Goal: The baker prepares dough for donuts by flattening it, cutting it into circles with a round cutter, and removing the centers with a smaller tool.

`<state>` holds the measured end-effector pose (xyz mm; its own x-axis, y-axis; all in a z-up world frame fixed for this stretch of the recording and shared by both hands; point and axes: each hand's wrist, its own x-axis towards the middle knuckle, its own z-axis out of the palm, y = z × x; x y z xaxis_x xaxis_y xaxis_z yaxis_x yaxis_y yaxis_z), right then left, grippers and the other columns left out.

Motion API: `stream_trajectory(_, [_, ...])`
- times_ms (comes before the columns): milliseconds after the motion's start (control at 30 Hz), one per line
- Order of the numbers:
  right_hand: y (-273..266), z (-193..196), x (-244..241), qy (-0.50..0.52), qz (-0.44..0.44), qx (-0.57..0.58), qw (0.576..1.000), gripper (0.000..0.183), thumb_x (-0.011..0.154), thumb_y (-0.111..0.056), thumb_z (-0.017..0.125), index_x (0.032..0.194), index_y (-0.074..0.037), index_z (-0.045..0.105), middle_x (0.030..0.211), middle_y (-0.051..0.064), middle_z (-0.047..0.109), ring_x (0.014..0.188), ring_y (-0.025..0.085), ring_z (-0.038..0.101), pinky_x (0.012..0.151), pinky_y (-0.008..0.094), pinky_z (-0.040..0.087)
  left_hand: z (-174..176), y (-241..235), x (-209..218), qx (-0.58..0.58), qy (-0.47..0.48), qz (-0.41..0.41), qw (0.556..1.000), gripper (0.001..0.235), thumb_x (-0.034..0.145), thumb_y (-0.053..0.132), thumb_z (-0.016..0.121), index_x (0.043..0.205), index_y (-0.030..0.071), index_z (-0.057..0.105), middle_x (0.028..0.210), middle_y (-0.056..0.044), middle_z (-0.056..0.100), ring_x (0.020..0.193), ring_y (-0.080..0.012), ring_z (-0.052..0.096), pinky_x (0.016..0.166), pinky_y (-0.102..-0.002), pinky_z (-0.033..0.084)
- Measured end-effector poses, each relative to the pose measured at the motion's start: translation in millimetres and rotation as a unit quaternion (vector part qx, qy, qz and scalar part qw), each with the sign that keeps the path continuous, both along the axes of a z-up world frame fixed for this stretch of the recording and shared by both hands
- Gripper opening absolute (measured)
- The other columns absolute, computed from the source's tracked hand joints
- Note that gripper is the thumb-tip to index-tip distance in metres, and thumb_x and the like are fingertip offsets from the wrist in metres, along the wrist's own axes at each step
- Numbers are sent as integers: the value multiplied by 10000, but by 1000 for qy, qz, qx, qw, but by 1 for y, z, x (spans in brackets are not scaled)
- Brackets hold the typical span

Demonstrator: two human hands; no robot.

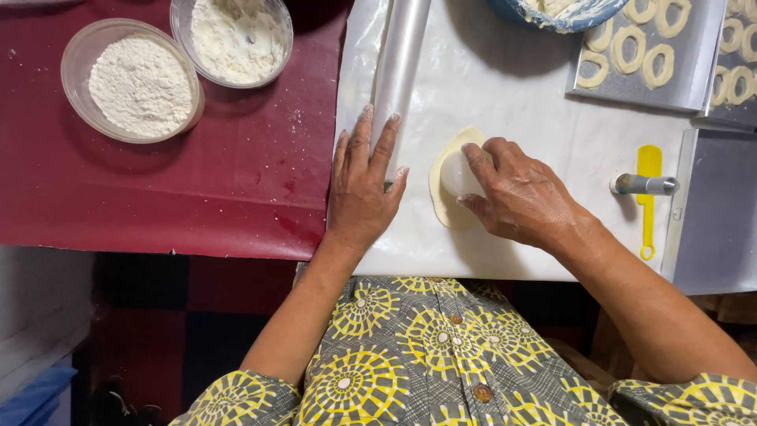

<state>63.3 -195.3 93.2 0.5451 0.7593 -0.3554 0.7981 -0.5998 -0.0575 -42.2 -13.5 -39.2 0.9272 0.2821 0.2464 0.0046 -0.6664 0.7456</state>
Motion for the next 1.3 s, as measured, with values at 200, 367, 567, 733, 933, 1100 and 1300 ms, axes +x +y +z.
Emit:
stream_trajectory(200, [6,-1,-1,0,-37,-51,998,701,856,-362,764,1353,72,528,1057,237,612,917,379,683,763,445,589,-1,0,0,6,1,1,1000,826,944,238,762,1629,195,303,1645,-226,319,1513,-362,385,1270,-543,296])
stream_trajectory(367, [12,-2,-5,1,-80,-88,993,708,908,-431,726,1350,79,509,1016,244,620,829,381,704,685,449,601,-1,0,0,4,7,1,1000,836,934,238,766,1627,194,301,1642,-226,315,1514,-365,383,1266,-543,295])
stream_trajectory(567, [5,-8,-7,-7,-80,-60,995,729,905,-418,733,1357,101,492,1019,252,614,843,378,687,698,451,594,0,0,0,3,7,0,1000,837,929,234,769,1625,191,305,1641,-225,313,1511,-364,382,1262,-549,293])
stream_trajectory(733, [2,-6,-7,1,-50,-45,998,754,860,-334,765,1407,93,467,1094,236,581,978,360,626,806,442,571,2,-1,-1,4,5,-1,1000,833,933,217,762,1628,189,304,1650,-221,309,1517,-361,381,1267,-547,296])
stream_trajectory(933, [3,-2,-9,18,-16,-15,1000,739,801,-206,773,1418,56,461,1307,250,515,1124,383,548,892,457,539,2,0,-1,-4,3,1,1000,833,932,213,769,1626,188,309,1649,-217,315,1520,-361,379,1263,-549,301])
stream_trajectory(1100, [-4,-5,-6,5,61,-19,998,715,736,26,673,1423,-38,483,1415,203,496,1222,409,513,984,455,504,3,0,-1,-7,1,-1,1000,843,924,203,773,1627,187,309,1646,-218,317,1522,-363,376,1265,-552,300])
stream_trajectory(1300, [-9,-7,-3,-8,98,0,995,722,721,81,635,1417,-71,520,1408,176,517,1253,405,520,1020,452,495,2,1,-1,-11,3,-4,1000,850,920,208,773,1627,187,303,1646,-224,312,1520,-367,371,1261,-554,295])
